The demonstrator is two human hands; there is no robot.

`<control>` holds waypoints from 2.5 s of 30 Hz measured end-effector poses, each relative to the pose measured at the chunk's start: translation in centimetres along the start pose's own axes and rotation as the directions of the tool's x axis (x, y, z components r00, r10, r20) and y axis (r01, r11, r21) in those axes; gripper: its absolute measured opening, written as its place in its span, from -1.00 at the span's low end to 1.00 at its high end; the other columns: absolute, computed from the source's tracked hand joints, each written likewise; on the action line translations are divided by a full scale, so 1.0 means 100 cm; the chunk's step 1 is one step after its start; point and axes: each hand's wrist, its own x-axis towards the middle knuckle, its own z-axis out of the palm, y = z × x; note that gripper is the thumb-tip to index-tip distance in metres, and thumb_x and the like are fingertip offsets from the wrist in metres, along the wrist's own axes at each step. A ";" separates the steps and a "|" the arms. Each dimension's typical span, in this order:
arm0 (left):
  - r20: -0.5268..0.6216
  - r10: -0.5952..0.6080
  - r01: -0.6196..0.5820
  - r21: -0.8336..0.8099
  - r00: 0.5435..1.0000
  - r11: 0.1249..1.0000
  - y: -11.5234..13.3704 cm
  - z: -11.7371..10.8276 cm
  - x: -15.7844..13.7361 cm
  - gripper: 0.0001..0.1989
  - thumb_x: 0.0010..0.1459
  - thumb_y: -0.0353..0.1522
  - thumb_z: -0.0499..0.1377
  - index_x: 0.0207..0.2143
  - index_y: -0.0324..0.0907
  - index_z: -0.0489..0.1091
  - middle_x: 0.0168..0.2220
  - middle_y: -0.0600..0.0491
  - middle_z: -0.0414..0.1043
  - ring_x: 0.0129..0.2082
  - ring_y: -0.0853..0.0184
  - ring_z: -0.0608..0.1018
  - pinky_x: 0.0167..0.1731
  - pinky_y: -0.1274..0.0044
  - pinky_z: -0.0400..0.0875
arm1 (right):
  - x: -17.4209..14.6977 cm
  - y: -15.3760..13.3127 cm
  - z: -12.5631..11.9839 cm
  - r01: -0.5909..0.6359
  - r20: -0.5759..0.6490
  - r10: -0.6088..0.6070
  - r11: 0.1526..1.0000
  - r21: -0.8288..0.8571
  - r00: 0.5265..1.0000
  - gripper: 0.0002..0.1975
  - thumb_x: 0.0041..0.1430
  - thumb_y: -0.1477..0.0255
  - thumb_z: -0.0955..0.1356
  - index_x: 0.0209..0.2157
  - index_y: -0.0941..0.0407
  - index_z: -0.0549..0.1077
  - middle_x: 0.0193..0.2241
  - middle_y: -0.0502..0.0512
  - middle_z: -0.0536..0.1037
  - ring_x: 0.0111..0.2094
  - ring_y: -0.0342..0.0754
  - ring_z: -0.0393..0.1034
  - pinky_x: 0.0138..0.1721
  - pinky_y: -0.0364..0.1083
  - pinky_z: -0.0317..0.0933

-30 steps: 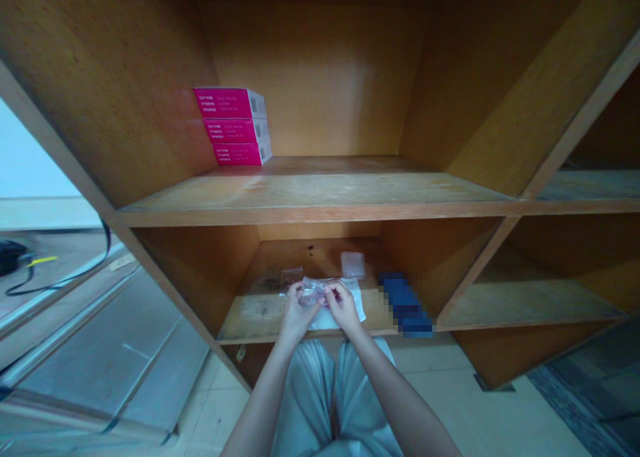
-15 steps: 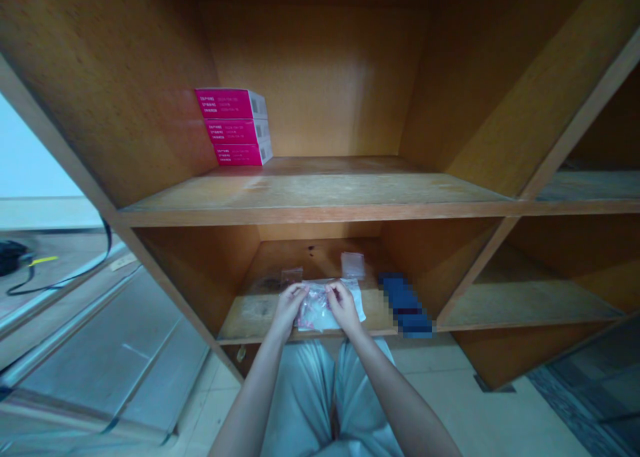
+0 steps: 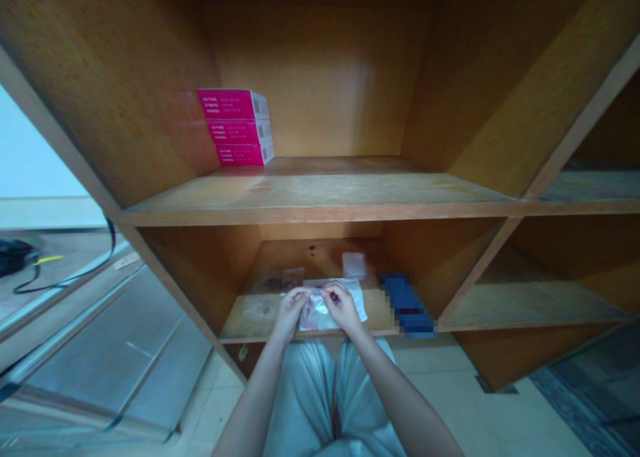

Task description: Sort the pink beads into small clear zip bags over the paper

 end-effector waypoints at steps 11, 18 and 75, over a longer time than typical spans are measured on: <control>0.015 0.014 -0.013 -0.022 1.000 1.000 -0.002 -0.002 0.000 -0.79 -0.10 -0.26 0.22 -0.44 -0.23 0.38 -0.57 0.13 0.39 -0.64 0.47 0.40 -0.56 0.63 0.25 | -0.001 -0.002 0.000 -0.002 0.002 0.002 1.000 -0.006 1.000 -0.83 0.12 0.42 0.22 -0.50 0.12 0.35 -0.51 0.01 0.36 -0.47 -0.14 0.26 -0.47 -0.18 0.12; 0.077 0.037 -0.045 0.095 0.996 0.995 -0.003 -0.004 0.000 -0.78 -0.11 -0.25 0.23 -0.45 -0.24 0.41 -0.57 0.11 0.37 -0.59 0.46 0.36 -0.56 0.64 0.22 | -0.002 0.002 0.000 0.032 0.050 -0.031 0.999 -0.020 0.998 -0.89 0.07 0.46 0.24 -0.49 0.12 0.37 -0.49 0.04 0.40 -0.40 -0.11 0.29 -0.37 -0.14 0.17; 0.019 -0.013 0.014 -0.050 1.000 0.999 -0.011 -0.007 0.002 -0.72 -0.09 -0.24 0.22 -0.39 -0.28 0.46 -0.63 0.07 0.40 -0.63 0.44 0.37 -0.56 0.62 0.22 | 0.000 -0.003 -0.001 -0.044 0.025 0.044 0.999 0.001 0.999 -0.78 0.12 0.35 0.24 -0.52 0.14 0.40 -0.55 0.03 0.40 -0.48 -0.14 0.28 -0.46 -0.18 0.15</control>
